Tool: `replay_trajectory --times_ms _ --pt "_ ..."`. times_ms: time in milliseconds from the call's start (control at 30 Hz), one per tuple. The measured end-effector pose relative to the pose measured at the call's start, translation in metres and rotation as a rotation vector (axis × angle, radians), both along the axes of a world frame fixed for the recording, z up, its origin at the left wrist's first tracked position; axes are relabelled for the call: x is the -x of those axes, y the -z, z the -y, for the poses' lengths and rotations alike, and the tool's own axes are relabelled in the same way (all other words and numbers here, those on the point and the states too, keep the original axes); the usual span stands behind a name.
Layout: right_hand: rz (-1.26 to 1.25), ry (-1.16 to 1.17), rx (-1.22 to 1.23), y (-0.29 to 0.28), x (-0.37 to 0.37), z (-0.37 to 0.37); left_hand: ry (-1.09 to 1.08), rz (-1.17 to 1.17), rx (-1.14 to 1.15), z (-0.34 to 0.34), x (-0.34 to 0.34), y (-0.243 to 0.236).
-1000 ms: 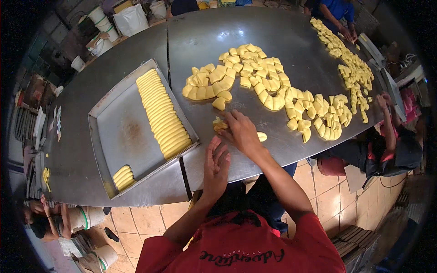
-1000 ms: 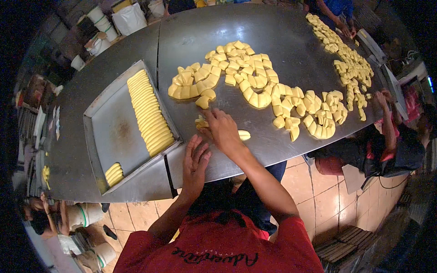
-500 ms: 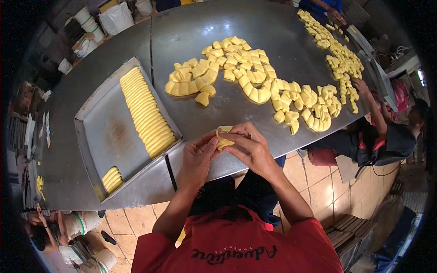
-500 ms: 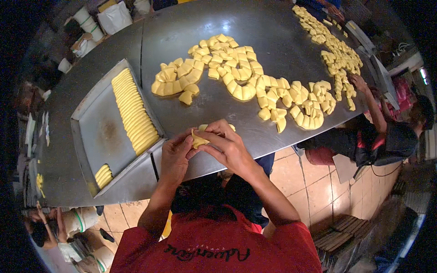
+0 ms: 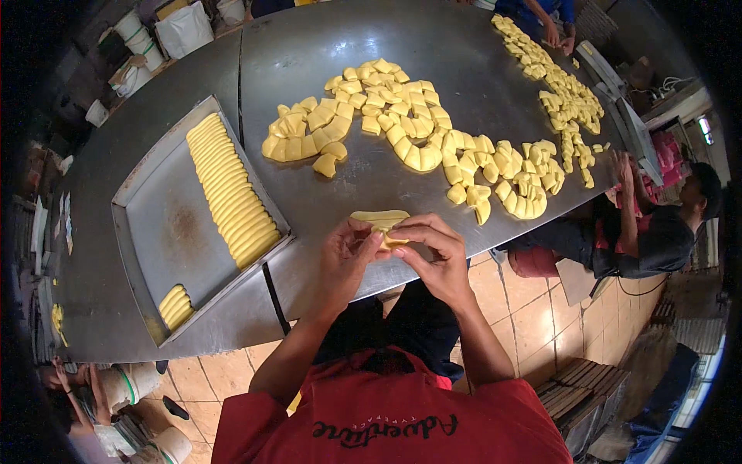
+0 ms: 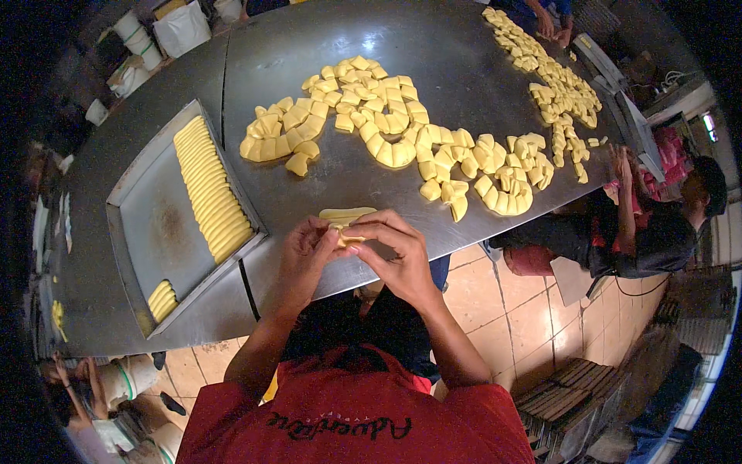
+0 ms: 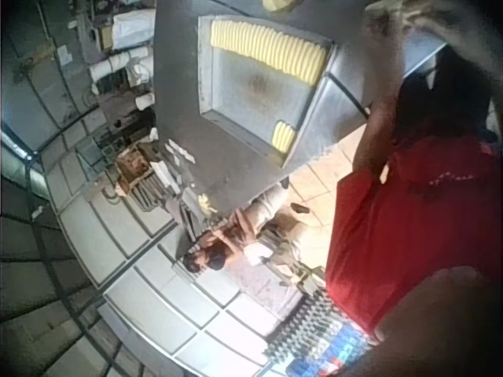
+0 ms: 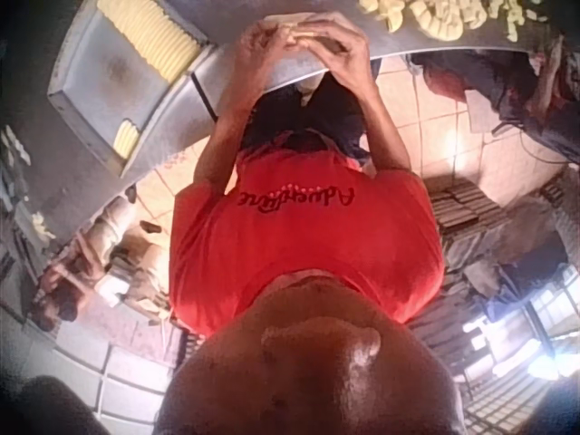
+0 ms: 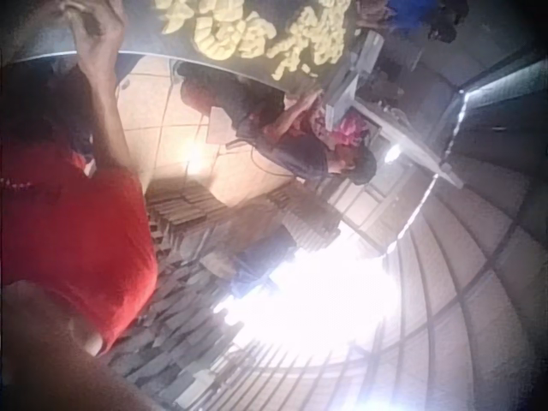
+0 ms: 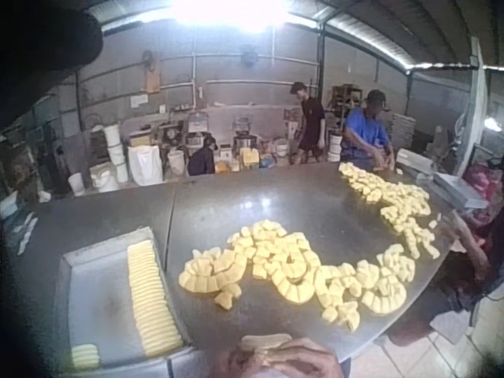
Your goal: The person shapes pieces of dough into elongated rolls by hand and arranges them in rows on a baking tray.
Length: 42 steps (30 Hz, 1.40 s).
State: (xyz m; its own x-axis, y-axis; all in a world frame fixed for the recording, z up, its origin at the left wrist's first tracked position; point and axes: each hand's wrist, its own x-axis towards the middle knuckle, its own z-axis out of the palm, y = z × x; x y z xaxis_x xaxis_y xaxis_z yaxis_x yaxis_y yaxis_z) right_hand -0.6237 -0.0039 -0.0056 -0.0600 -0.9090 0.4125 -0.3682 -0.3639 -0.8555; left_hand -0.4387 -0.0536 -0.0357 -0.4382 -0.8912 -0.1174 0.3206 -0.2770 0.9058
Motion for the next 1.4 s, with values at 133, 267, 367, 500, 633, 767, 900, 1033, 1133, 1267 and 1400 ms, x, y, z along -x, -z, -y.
replay_trajectory --times_ms 133,267,367,500,633,767,900,1033,1133,1267,1400 --pt "-0.075 -0.017 -0.03 -0.003 0.001 0.001 0.015 -0.025 -0.027 0.001 0.003 -0.007" --pt "0.106 0.107 -0.121 0.0 -0.01 0.001 0.025 0.098 0.134 0.001 0.0 -0.003" --pt "0.242 0.166 -0.204 0.0 -0.011 0.001 -0.04 0.031 0.166 -0.003 0.002 -0.005" --pt "0.079 0.113 -0.268 0.0 -0.004 -0.002 -0.021 0.151 0.203 -0.003 0.002 -0.007" --pt "0.06 0.156 -0.282 -0.007 0.001 -0.005 0.014 0.011 0.079 0.001 0.007 -0.02" --pt "0.28 0.111 -0.308 -0.005 -0.001 -0.005 0.002 0.022 0.088 0.002 0.006 -0.016" --pt "0.334 0.162 -0.255 -0.004 -0.013 -0.007 0.073 0.176 0.178 0.002 0.006 -0.02" --pt "0.065 0.153 -0.374 -0.004 0.003 -0.011 0.123 0.114 0.126 0.008 -0.007 -0.007" --pt "0.38 0.061 -0.364 0.01 0.012 -0.008 0.267 0.065 -0.007 0.024 -0.02 -0.008" --pt "0.378 0.057 -0.295 -0.004 -0.004 -0.013 0.316 0.039 0.015 0.019 -0.023 -0.027" --pt "-0.349 0.068 0.07 0.005 0.004 -0.012 0.192 0.442 0.314 0.008 -0.015 -0.044"
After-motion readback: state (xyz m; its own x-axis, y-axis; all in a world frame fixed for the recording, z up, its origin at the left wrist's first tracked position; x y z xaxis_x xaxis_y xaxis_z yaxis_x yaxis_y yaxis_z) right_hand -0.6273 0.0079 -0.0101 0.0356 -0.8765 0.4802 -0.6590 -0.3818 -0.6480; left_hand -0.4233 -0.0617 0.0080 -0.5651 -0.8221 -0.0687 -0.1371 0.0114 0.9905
